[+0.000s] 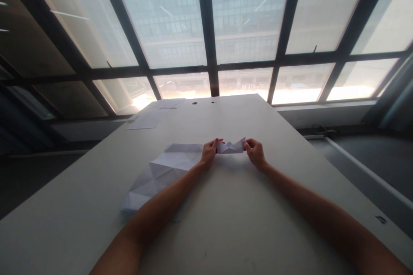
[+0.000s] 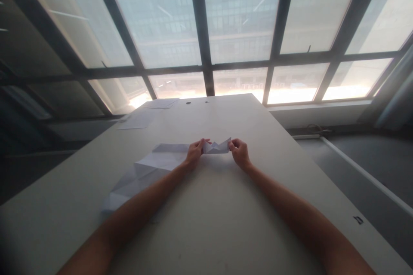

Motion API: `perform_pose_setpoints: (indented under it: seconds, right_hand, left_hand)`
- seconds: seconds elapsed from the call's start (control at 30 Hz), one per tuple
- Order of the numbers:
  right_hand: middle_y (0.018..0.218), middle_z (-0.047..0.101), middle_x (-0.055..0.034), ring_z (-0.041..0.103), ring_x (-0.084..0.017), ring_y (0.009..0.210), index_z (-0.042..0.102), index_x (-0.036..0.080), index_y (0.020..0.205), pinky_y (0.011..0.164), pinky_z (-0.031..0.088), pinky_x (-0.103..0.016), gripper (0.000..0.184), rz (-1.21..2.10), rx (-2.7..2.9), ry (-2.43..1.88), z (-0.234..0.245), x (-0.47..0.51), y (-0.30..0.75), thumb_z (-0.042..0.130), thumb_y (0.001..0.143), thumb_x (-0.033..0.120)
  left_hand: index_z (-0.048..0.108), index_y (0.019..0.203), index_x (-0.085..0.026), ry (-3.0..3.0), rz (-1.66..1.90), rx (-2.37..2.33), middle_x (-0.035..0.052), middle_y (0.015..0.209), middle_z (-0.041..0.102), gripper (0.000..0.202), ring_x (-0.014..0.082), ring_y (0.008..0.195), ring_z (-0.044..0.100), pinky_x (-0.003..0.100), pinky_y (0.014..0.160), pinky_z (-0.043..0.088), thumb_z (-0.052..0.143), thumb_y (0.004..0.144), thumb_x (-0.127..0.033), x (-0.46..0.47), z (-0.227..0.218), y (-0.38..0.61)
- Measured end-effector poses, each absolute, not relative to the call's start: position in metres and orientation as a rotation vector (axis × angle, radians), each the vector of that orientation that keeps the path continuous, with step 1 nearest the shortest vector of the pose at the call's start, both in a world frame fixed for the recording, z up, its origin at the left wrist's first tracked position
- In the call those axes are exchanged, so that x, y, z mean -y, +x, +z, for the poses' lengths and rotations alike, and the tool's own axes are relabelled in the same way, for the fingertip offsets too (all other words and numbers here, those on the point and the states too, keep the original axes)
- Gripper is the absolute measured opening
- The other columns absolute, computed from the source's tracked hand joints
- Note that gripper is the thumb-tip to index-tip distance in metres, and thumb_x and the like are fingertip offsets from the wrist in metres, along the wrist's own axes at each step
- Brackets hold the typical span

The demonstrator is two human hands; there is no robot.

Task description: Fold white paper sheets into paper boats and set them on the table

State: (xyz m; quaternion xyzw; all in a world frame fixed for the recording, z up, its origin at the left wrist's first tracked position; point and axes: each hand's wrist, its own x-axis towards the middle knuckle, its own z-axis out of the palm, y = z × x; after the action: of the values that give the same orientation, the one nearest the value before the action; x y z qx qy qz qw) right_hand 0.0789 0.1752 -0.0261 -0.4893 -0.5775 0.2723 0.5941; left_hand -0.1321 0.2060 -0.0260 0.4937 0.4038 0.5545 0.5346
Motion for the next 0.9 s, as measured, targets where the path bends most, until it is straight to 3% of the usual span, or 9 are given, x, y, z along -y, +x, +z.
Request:
perform_pose_setpoints:
  seconds: [0.13, 0.3, 0.53, 0.73, 0.9]
  right_hand:
    - [0.066, 0.063, -0.0036, 0.055, -0.016, 0.06, 0.061, 0.018, 0.076, 0.054, 0.046, -0.027, 0.033, 0.636, 1.24, -1.124, -0.025, -0.178, 0.08, 0.057, 0.083, 0.05]
    - [0.067, 0.063, -0.0025, 0.062, -0.017, 0.062, 0.056, 0.019, 0.082, 0.053, 0.052, -0.029, 0.029, 0.716, 1.11, -1.078, -0.027, -0.181, 0.079, 0.058, 0.081, 0.048]
    - [0.069, 0.063, -0.0006, 0.065, -0.017, 0.059, 0.051, 0.021, 0.087, 0.056, 0.059, -0.034, 0.035, 0.858, 0.989, -1.044, -0.027, -0.18, 0.076, 0.064, 0.078, 0.052]
    - [0.076, 0.069, -0.0007, 0.07, -0.019, 0.068, 0.047, 0.023, 0.088, 0.071, 0.062, -0.04, 0.036, 0.936, 1.043, -0.943, -0.024, -0.176, 0.072, 0.067, 0.075, 0.049]
    - [0.073, 0.07, -0.0021, 0.072, -0.021, 0.072, 0.046, 0.022, 0.081, 0.066, 0.058, -0.035, 0.032, 1.038, 1.235, -0.954, -0.022, -0.168, 0.069, 0.069, 0.072, 0.042]
  left_hand:
    - [0.071, 0.107, -0.009, 1.018, 1.389, -0.913, 0.0098, 0.088, 0.072, 0.066, 0.0166, 0.072, 0.065, 0.031, 0.071, 0.053, 0.075, 0.071, -0.064, -0.21, -0.028, -0.135]
    - [0.068, 0.086, -0.011, 0.943, 1.46, -0.92, 0.0047, 0.078, 0.068, 0.052, 0.0142, 0.068, 0.064, 0.032, 0.073, 0.055, 0.074, 0.074, -0.061, -0.212, -0.027, -0.135]
    - [0.064, 0.09, -0.014, 0.826, 1.441, -0.878, 0.0061, 0.086, 0.07, 0.043, 0.0149, 0.075, 0.067, 0.032, 0.077, 0.056, 0.073, 0.079, -0.054, -0.209, -0.02, -0.131]
    - [0.067, 0.102, -0.013, 0.945, 1.271, -0.708, 0.0096, 0.102, 0.072, 0.048, 0.0191, 0.091, 0.069, 0.039, 0.095, 0.052, 0.088, 0.067, -0.038, -0.203, -0.02, -0.131]
    - [0.07, 0.091, -0.009, 0.9, 1.365, -0.77, 0.0115, 0.097, 0.073, 0.044, 0.0219, 0.092, 0.069, 0.041, 0.097, 0.051, 0.091, 0.06, -0.034, -0.206, -0.022, -0.134]
